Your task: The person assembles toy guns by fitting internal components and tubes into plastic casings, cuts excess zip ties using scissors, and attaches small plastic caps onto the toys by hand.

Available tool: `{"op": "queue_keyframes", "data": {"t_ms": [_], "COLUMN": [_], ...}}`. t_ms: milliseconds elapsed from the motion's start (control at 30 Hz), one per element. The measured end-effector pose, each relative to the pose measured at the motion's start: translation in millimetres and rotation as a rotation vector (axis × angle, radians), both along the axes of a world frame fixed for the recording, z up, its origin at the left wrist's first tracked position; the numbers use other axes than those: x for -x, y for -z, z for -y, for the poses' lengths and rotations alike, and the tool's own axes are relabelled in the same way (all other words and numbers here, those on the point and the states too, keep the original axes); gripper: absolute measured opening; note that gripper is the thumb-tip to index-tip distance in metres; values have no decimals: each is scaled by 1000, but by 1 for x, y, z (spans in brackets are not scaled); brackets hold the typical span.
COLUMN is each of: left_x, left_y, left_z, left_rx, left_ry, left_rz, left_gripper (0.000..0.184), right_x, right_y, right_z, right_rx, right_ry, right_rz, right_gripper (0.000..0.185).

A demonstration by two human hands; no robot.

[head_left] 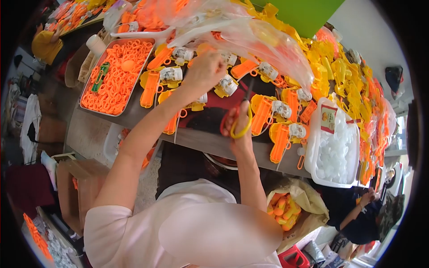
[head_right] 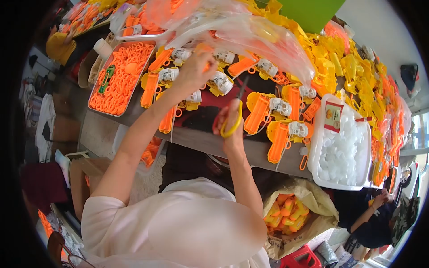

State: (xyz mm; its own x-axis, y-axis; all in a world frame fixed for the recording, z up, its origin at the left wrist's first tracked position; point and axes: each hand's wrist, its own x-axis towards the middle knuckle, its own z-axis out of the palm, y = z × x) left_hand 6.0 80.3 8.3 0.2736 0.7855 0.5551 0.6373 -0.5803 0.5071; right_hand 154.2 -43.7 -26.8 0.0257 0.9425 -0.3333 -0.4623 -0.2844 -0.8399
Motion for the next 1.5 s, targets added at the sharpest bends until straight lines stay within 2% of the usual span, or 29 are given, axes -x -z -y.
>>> {"op": "queue_keyframes", "data": {"t_ms": [133, 233, 333, 433, 533, 633, 733, 800, 867, 967, 1000, 1067, 1167, 1267, 1400, 1500], "left_x": [74, 94, 75, 36, 24, 64, 66, 51, 35, 50, 60, 67, 70, 68, 58, 56], "left_y": [1, 27, 46, 44, 35, 27, 34, 45, 55, 47, 34, 36, 52, 56, 48, 43], "left_z": [50, 85, 104, 114, 96, 46, 29, 32, 41, 42, 50, 66, 87, 94, 103, 105], "left_rx": [-49, -134, -136, -102, 49, 124, 137, 248, 167, 283, 392, 231, 186, 282, 215, 359], "left_ry": [-185, -236, -234, -141, -160, -268, -259, -210, -131, -150, -177, -248, -66, -86, -92, -16], "left_rz": [-163, -231, -42, 20, 443, 398, 137, 6, 49, 289, 295, 82, -36, -43, 105, 213], "left_gripper": [12, 12, 14, 16, 12, 20, 19, 15, 17, 18, 18, 20, 20, 18, 15, 14], "right_x": [-20, -23, -15, -2, 3, -6, 1, 12, 22, 25, 24, 26, 47, 63, 56, 52], "right_y": [-12, -11, -14, -18, -26, -33, -27, -21, -18, -18, -18, -14, -17, -4, -1, 1], "right_z": [41, 55, 51, 41, 43, 62, 75, 79, 80, 85, 87, 93, 96, 92, 93, 98], "right_rx": [2, 48, 55, -32, -84, -19, -18, -38, -38, -14, 7, 36, 143, 180, 174, 169], "right_ry": [-92, -59, -23, -8, 2, -26, -107, -233, -337, -376, -383, -440, -527, -517, -417, -383], "right_rz": [203, 257, 259, 298, 374, 365, 274, 244, 292, 305, 302, 250, 159, 33, 91, 85], "right_gripper": [62, 62, 60, 61, 59, 54, 53, 53, 53, 56, 57, 59, 66, 71, 73, 73]}}
